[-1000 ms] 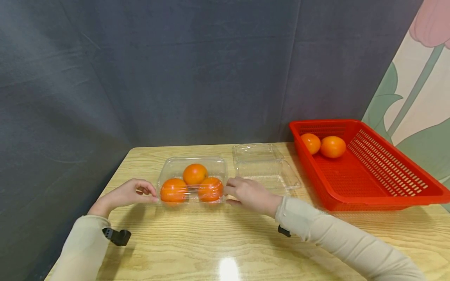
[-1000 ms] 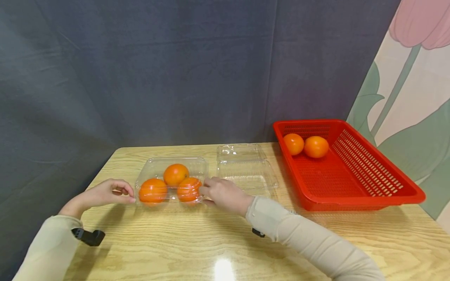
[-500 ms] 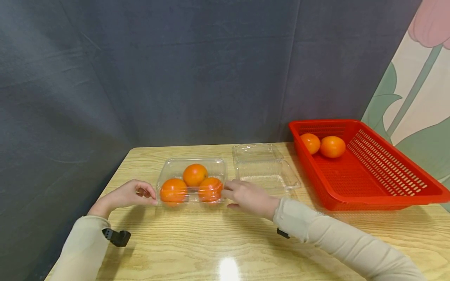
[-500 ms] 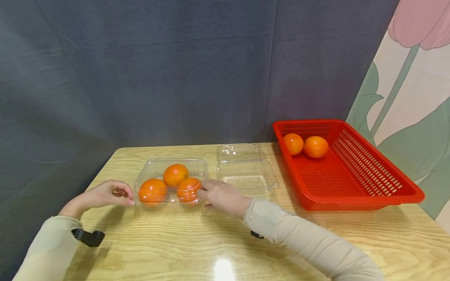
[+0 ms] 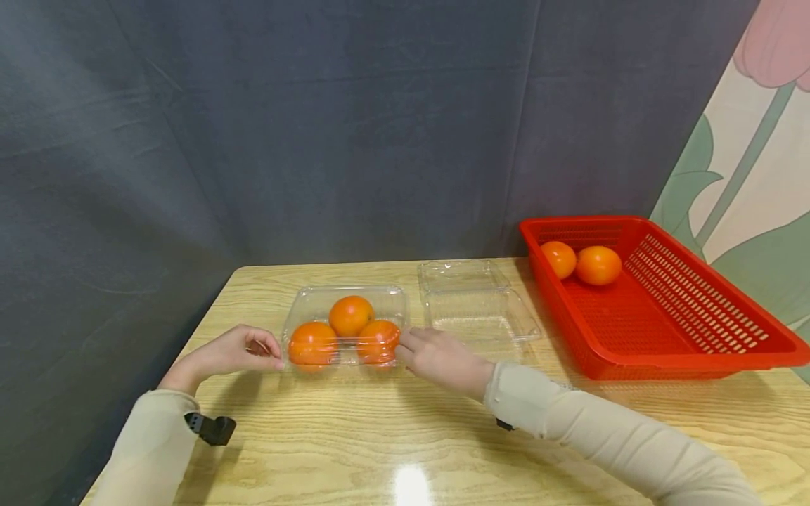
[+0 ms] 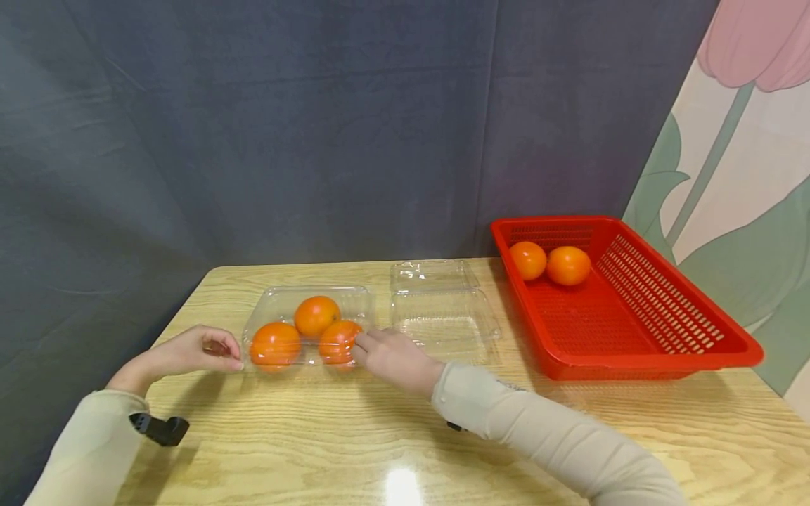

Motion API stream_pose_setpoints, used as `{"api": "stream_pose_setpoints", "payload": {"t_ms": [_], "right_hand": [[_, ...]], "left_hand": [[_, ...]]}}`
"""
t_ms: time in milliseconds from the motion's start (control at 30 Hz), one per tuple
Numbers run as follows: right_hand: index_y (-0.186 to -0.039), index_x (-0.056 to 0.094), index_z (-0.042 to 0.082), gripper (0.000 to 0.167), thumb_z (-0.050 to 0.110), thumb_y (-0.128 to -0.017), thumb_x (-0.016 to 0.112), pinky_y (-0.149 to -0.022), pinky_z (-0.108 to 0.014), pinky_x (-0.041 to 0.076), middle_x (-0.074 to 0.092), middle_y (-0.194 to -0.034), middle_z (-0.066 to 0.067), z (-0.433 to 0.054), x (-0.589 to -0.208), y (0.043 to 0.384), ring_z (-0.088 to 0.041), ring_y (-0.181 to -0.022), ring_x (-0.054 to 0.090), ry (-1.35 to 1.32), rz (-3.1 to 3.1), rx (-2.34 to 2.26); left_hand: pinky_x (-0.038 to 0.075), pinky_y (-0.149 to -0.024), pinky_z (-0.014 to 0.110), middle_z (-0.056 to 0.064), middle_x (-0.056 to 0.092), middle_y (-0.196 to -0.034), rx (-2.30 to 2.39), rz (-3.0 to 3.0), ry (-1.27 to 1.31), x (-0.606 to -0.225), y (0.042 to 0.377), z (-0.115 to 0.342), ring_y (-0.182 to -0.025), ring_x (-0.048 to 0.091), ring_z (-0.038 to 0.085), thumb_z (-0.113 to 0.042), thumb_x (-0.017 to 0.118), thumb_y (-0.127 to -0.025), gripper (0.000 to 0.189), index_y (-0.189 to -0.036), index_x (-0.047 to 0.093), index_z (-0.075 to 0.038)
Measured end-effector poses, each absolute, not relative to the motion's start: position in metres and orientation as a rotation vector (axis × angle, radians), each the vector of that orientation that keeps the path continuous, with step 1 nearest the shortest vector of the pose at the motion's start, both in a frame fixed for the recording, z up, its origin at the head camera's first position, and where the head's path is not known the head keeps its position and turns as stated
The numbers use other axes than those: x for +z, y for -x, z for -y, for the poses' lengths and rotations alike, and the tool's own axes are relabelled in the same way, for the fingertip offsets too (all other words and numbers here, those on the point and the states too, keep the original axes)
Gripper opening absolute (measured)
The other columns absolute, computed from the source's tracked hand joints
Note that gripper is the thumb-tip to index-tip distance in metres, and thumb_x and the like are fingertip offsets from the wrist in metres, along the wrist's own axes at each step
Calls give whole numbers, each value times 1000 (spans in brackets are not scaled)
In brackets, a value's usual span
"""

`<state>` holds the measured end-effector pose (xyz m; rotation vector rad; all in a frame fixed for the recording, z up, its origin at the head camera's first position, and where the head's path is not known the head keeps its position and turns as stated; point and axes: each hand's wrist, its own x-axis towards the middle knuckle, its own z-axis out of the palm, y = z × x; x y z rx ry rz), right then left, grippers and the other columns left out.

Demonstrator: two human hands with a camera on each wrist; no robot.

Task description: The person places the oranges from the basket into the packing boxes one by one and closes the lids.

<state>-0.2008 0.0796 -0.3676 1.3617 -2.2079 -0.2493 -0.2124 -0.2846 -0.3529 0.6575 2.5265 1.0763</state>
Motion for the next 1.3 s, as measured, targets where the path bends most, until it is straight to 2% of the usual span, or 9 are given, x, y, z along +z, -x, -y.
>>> {"api": "stream_pose_setpoints", "payload": {"t_ms": [100, 233, 400, 600, 700, 1067, 1300], "right_hand": [[-91, 61, 13, 22, 0, -75, 69, -71, -16, 52, 62, -89, 5, -79, -370, 201, -7, -81, 59, -1344, 2171, -288], [-91, 61, 12, 25, -3, -73, 69, -68, -16, 52, 63, -88, 5, -79, -371, 202, -7, -79, 59, -1339, 2142, -301], [-89, 62, 12, 23, -3, -73, 69, -65, -15, 51, 63, -86, 5, -79, -372, 203, -6, -76, 59, -1345, 2114, -296], [-88, 63, 11, 21, -2, -73, 69, -64, -14, 50, 64, -84, 5, -77, -371, 203, -6, -75, 60, -1355, 2097, -311], [-88, 64, 11, 20, -2, -73, 69, -64, -13, 49, 64, -83, 5, -77, -370, 202, -6, -74, 59, -1360, 2104, -319], [-88, 65, 11, 20, -1, -73, 70, -63, -12, 50, 66, -83, 4, -77, -369, 201, -6, -74, 61, -1364, 2085, -319], [-85, 64, 13, 19, 0, -73, 70, -60, -12, 49, 64, -80, 6, -76, -370, 202, -4, -71, 59, -1355, 2031, -324]], "left_hand": [[43, -65, 20, -1, 62, -82, 1069, -2536, -623, -352, 212, 284, -72, 52, 6, -22, 67, -85, 21, -88, 66, -1], [40, -64, 21, 3, 61, -84, 1068, -2549, -597, -352, 212, 283, -74, 49, 6, -23, 63, -88, 23, -90, 66, -1], [44, -68, 21, 6, 62, -88, 1097, -2533, -623, -353, 212, 285, -76, 52, 6, -21, 62, -89, 21, -93, 65, 0], [45, -66, 20, 10, 61, -85, 1138, -2520, -628, -357, 212, 284, -74, 53, 6, -18, 63, -89, 20, -91, 60, 2], [46, -66, 20, 13, 62, -86, 1150, -2510, -626, -358, 212, 284, -73, 55, 9, -17, 63, -89, 20, -90, 59, 3], [45, -65, 22, 12, 61, -83, 1155, -2500, -606, -356, 212, 282, -72, 54, 14, -18, 62, -89, 23, -90, 55, 4], [44, -64, 23, 4, 58, -79, 1177, -2486, -608, -354, 210, 282, -71, 54, 11, -15, 62, -89, 22, -88, 51, 4]]}}
